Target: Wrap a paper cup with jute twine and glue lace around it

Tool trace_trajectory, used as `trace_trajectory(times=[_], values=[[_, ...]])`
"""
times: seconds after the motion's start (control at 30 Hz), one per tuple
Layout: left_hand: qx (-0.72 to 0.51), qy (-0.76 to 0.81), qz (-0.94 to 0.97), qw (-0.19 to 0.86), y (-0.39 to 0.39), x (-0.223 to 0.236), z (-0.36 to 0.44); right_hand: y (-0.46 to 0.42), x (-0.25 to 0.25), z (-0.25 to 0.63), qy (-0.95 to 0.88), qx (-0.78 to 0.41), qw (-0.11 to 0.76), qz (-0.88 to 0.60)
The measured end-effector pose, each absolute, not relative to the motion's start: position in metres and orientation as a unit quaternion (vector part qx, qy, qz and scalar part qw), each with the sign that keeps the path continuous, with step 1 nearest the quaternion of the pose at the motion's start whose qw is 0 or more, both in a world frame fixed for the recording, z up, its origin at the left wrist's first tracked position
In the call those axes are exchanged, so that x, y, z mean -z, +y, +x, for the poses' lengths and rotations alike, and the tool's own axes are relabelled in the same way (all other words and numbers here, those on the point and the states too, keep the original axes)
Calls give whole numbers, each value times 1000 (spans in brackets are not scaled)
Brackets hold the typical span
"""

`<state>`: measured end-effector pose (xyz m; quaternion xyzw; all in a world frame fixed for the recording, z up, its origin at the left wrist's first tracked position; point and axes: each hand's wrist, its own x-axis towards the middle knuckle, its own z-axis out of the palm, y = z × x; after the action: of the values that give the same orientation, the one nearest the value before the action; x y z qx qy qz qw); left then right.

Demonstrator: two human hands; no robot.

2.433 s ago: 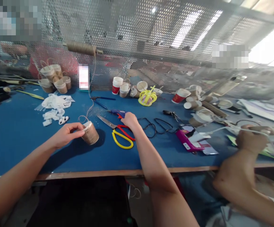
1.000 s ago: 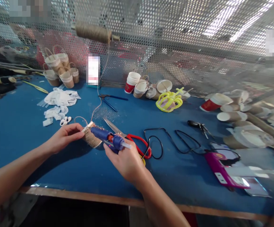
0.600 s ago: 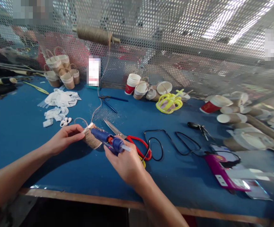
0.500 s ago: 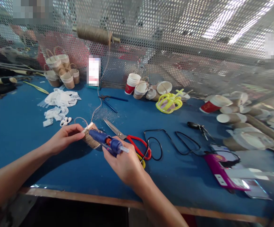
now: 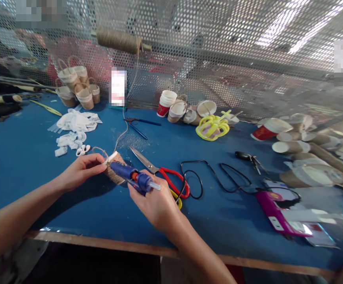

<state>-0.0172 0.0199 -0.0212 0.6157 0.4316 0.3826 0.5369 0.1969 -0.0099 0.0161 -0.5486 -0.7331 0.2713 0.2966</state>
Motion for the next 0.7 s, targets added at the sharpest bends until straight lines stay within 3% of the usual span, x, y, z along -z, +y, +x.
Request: trace_trajectory(times=[0.17,0.7], values=[[-376,430,616,543,20,23,-19,-7,-15,198,-719,-258,320,-560],[-356,421,653,519,21,24,-25,-3,-23,205,-736,-272,266,-561]])
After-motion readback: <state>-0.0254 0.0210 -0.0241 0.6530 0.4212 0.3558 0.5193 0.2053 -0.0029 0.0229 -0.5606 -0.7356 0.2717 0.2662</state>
